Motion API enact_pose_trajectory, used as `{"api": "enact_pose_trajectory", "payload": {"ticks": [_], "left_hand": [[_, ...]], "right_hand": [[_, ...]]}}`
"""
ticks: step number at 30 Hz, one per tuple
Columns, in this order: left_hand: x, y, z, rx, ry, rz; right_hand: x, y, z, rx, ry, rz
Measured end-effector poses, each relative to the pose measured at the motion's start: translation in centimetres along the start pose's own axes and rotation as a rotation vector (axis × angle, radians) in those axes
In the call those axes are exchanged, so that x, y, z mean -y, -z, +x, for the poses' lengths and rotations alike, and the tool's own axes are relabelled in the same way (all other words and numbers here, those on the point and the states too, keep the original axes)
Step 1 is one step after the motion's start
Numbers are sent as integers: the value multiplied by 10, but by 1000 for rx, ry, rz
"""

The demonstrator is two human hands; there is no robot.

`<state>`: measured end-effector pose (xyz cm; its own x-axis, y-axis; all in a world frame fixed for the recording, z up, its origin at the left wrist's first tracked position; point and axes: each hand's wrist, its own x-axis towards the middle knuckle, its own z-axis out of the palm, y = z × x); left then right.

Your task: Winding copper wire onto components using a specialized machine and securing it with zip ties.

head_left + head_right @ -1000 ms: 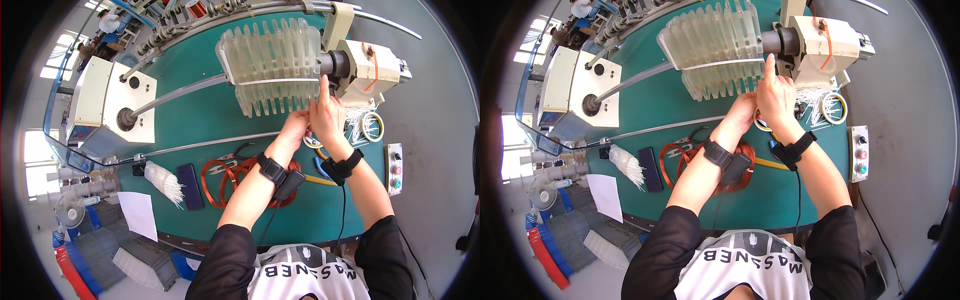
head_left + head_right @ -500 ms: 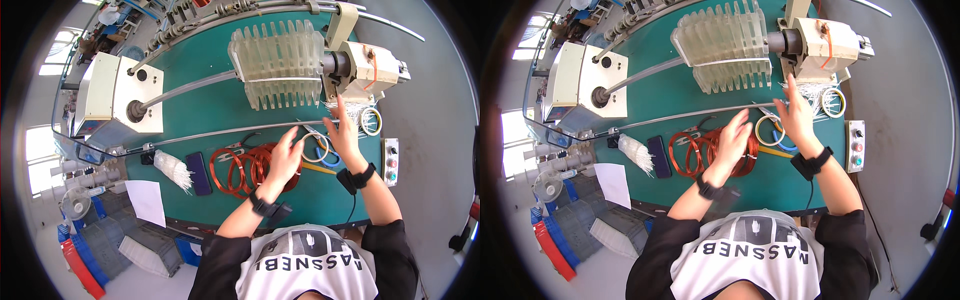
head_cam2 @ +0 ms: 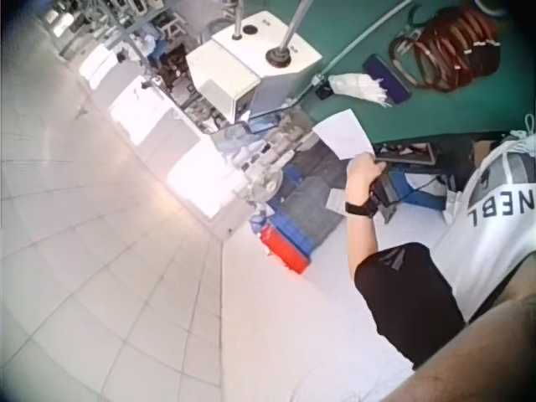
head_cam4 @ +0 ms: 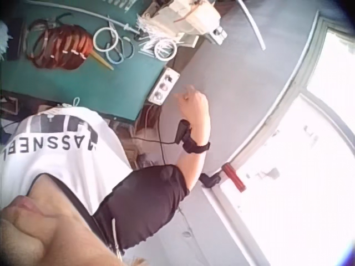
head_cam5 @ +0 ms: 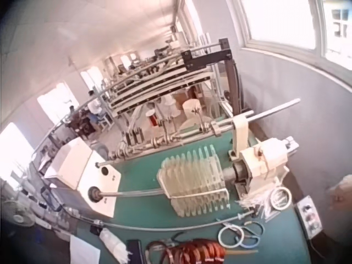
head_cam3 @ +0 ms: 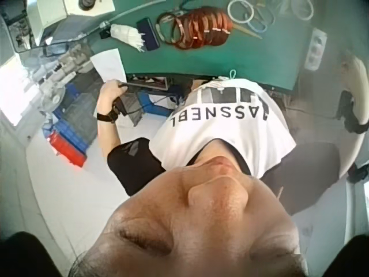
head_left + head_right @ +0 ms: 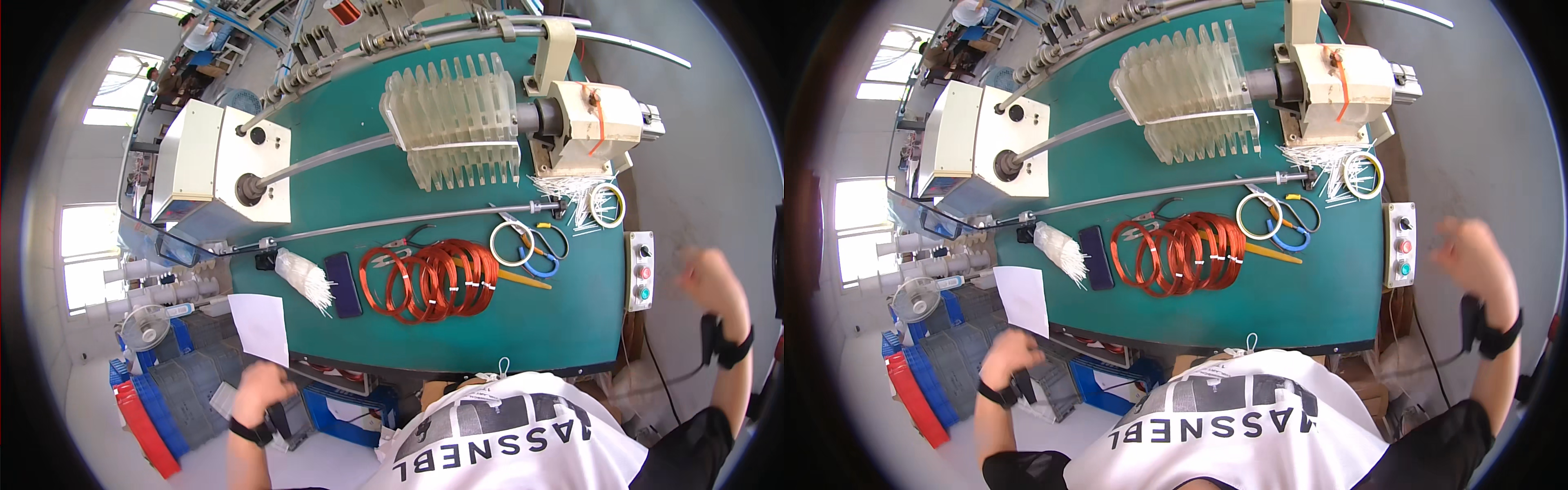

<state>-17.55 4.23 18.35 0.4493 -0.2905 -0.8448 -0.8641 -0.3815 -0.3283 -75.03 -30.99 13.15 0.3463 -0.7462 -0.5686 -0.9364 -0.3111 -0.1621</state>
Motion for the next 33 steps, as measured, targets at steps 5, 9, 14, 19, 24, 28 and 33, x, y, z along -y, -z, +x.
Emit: {"api": "enact_pose_trajectory", "payload": {"ticks": [5,9,14,19,24,28,33], "left_hand": [[-106,94,52,-288,-582,-73],[-128,-77,87,287,-731,45],[-49,-367,90,699,-271,-53],[163,-429,-67,552,278,-101],[278,-435,-180,378,828,-43],[323,-420,-283,-87,1129,-225],[33,-21,-38,12,-141,-753]], "right_hand": [[87,56,35,-532,296,208],[95,-15,41,-151,569,346],[96,-115,49,228,428,468],[116,-138,54,411,426,485],[137,-116,95,330,497,392],[150,-84,129,189,670,436],[190,12,116,-157,747,291]]}}
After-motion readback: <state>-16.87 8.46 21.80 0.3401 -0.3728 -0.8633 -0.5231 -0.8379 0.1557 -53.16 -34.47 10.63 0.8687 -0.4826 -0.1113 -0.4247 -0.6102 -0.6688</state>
